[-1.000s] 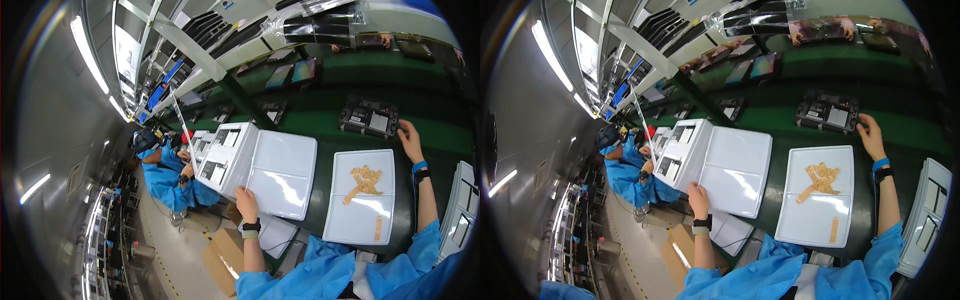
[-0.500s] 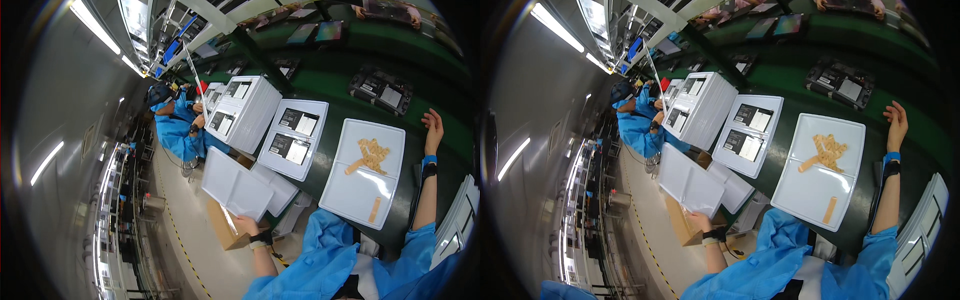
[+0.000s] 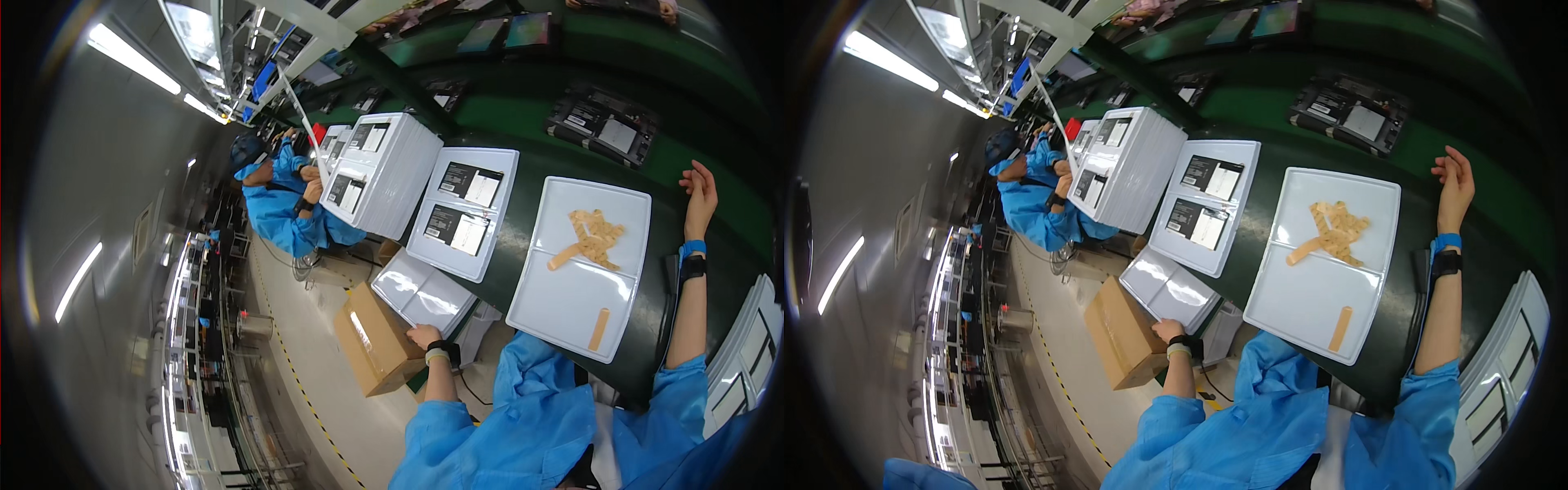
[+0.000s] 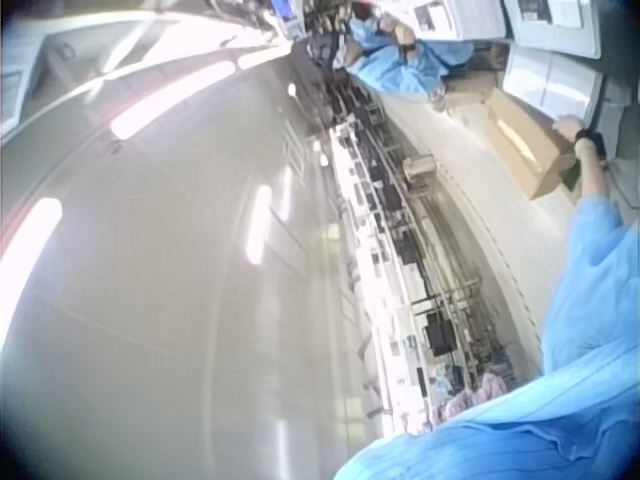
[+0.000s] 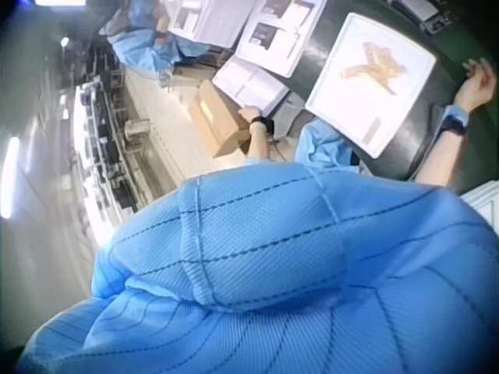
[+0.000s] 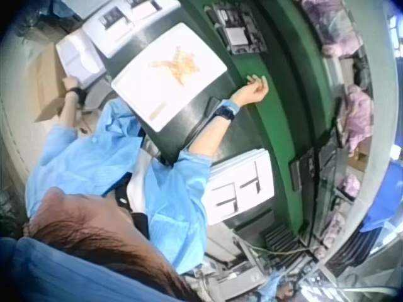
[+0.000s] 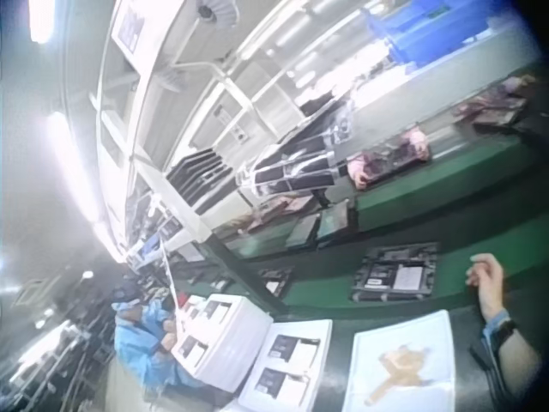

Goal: Assembling electronic components, likely batteries or screens, on a factory production line.

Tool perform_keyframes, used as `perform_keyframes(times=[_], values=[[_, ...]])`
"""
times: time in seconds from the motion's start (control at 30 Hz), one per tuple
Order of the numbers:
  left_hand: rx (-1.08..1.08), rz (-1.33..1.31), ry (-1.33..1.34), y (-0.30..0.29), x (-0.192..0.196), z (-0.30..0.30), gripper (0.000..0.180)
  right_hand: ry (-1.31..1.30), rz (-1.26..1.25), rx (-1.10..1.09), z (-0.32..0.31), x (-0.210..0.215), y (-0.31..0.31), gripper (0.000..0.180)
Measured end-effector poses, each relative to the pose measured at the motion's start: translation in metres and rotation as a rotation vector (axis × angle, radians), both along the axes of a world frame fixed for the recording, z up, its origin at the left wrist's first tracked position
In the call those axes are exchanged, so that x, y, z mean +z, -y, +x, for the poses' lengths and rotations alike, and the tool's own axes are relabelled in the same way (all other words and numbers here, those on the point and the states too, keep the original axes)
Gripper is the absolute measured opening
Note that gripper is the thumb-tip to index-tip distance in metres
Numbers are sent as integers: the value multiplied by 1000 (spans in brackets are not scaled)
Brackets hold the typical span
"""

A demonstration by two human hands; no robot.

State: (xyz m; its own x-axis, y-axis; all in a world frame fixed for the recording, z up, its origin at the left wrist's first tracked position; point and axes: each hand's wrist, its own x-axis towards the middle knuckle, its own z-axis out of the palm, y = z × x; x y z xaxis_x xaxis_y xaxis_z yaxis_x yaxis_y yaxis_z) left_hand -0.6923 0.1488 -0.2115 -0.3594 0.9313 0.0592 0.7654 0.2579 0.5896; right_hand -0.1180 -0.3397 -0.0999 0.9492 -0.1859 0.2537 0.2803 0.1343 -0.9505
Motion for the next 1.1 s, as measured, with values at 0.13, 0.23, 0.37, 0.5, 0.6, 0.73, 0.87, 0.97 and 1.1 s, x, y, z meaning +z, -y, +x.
perform_keyframes(times=[0.13,0.23,0.37,0.5,0.6,0.73,0.87,0.97,1.1], values=[[20,-200,-96,-12,-35,12,42,-16,-24,3,0,5,7,28],[84,-225,-190,-18,-51,5,47,-34,2,22,-3,7,5,29],[71,-115,-65,-19,-54,16,43,-32,-53,-10,0,3,15,29],[-21,-157,-169,-23,-58,13,44,-15,-76,-22,6,-3,23,30],[13,-212,-156,-38,-69,-1,47,-31,-92,-12,7,-3,18,30],[109,-166,-152,-45,-60,3,49,-31,-66,16,7,-4,11,30],[-384,464,385,-28,31,72,44,-17,-55,-20,3,-5,27,28],[-850,468,491,-27,160,135,39,-17,-25,-10,-1,4,13,26],[-1594,188,175,-42,235,235,31,-18,-1,-18,-4,4,17,24]])
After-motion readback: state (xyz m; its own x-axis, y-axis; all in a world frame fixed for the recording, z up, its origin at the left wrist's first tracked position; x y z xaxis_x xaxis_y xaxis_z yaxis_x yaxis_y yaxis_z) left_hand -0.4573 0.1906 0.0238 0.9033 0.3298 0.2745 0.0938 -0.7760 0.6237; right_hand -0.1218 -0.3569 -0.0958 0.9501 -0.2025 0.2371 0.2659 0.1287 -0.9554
